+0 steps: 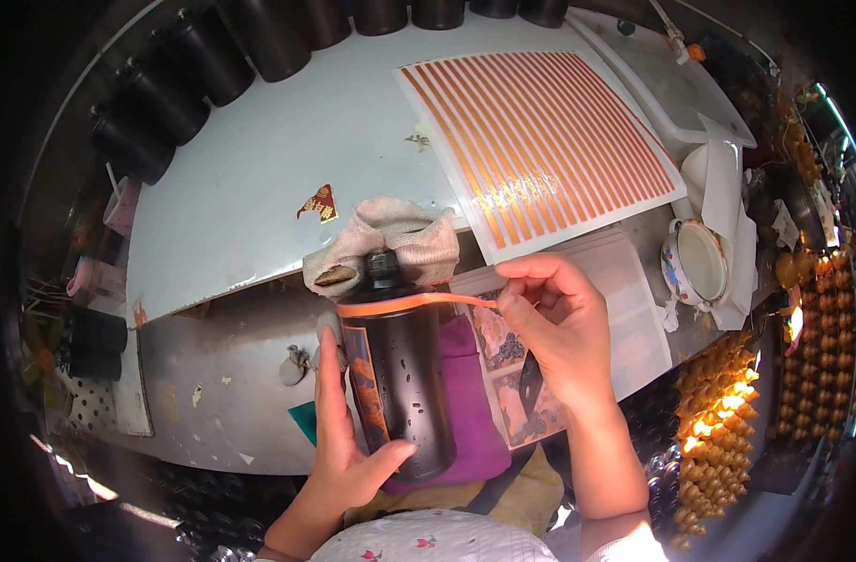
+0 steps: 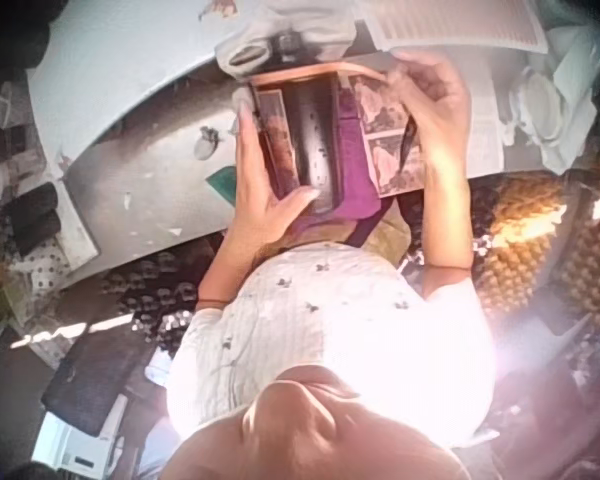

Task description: The person applies decorative labels and orange bands to black cylindrical containers. They peel backing from printed labels, align and smooth them onto the container surface, and wrap thin orange bands around the top and bottom edges to secure the labels.

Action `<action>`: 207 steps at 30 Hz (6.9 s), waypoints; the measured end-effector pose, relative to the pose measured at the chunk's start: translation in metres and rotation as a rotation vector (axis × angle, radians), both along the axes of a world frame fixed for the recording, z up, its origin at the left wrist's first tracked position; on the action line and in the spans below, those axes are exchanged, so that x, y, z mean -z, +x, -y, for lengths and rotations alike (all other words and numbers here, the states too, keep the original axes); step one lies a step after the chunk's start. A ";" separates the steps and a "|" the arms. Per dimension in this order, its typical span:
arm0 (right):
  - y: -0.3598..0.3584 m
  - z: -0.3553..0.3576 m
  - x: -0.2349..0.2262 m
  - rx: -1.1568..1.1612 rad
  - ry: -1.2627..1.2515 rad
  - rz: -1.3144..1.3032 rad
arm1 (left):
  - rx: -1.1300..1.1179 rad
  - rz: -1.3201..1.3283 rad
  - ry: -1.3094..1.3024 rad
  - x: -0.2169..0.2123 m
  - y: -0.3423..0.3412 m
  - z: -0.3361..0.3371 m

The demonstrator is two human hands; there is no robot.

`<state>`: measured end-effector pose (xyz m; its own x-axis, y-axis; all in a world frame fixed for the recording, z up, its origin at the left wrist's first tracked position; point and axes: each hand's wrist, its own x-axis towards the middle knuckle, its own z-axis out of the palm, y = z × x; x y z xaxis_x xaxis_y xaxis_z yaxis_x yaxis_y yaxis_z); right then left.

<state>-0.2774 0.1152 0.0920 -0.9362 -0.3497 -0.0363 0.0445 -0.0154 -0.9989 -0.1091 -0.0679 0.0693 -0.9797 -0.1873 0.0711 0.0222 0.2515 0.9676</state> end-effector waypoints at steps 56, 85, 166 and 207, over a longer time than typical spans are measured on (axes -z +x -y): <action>-0.001 0.009 0.025 -0.177 -0.340 0.155 | 0.088 -0.146 -1.268 -0.007 0.024 -0.018; 0.014 0.044 -0.028 -0.267 -0.156 -0.160 | -0.112 -0.042 -0.231 0.010 -0.014 -0.006; 0.045 0.031 0.021 -0.046 0.131 -0.644 | 0.010 -0.148 -0.899 -0.013 -0.016 0.003; 0.043 0.029 0.010 -0.080 0.295 -0.874 | -0.153 -0.106 -0.568 -0.003 -0.021 0.001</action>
<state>-0.2345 0.0861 0.0819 -0.6462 -0.5031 0.5738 -0.7369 0.2157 -0.6407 -0.1302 -0.0686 0.0718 -0.9266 -0.2300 0.2974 0.0338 0.7369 0.6751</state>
